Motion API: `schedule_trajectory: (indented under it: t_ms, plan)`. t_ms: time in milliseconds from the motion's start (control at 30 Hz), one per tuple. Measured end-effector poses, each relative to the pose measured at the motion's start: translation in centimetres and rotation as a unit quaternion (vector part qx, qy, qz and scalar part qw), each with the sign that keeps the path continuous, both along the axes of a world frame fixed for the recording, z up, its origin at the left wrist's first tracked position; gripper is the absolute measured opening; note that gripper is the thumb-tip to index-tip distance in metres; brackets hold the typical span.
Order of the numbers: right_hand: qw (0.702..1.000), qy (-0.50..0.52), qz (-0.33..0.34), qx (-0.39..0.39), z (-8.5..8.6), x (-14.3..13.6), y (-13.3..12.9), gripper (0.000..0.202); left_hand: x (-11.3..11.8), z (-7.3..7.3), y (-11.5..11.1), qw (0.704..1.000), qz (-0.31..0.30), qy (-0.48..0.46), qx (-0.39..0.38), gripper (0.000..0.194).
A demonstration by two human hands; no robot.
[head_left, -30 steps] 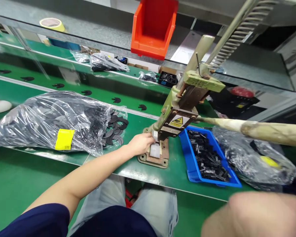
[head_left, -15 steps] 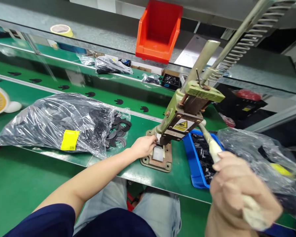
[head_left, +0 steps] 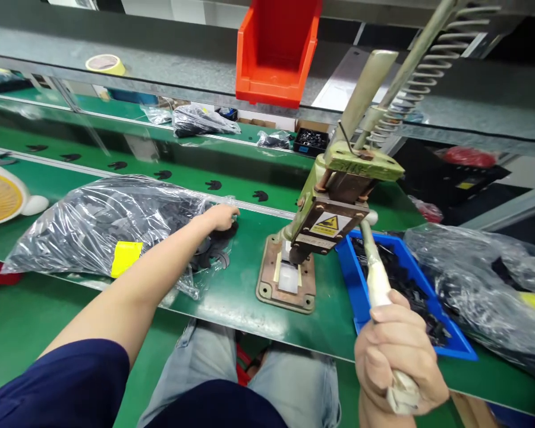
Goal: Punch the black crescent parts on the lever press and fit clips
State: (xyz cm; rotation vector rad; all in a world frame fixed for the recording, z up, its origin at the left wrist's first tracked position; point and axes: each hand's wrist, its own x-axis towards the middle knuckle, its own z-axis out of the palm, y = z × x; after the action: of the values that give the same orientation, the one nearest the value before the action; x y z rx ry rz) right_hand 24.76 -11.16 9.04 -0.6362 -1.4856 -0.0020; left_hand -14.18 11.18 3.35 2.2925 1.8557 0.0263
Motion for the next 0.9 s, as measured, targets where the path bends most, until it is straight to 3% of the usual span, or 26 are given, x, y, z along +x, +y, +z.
schedule_trajectory:
  t_ms: [100,233,400,467,567,700,800,900]
  plan:
    - [1.0,0.004,0.009,0.014,-0.1,-0.1,0.0,0.022,-2.0,-0.9,1.7,0.999,-0.02,0.022,-0.041,0.052]
    - [1.0,-0.001,0.013,0.018,-0.2,0.0,0.2,0.021,-2.0,-1.3,2.0,0.997,-0.043,0.025,-0.065,0.052]
    - [1.0,0.013,0.011,0.015,-0.4,-0.3,0.1,0.022,-2.4,0.7,1.2,0.996,-0.06,-0.003,-0.071,0.02]
    - [1.0,0.017,0.007,0.018,-0.4,-0.4,0.1,0.023,-1.9,1.6,0.1,0.996,-0.047,-0.06,-0.047,0.025]
    - [1.0,0.011,0.011,0.018,-0.5,-0.4,0.2,0.024,0.8,2.2,-2.7,0.972,-0.005,-0.223,-0.075,0.039]
    - [1.0,-0.004,0.015,0.013,-0.4,-0.3,0.1,0.024,7.1,0.8,-7.3,0.87,0.006,-0.441,-0.22,0.045]
    - [1.0,-0.008,0.01,0.007,-0.3,-0.3,0.0,0.024,11.2,-0.7,-9.2,0.827,0.0,-0.495,-0.266,0.044]
    - [1.0,-0.014,0.013,0.0,-0.2,-0.2,-0.2,0.024,13.4,-1.7,-9.4,0.816,0.01,-0.508,-0.275,0.038]
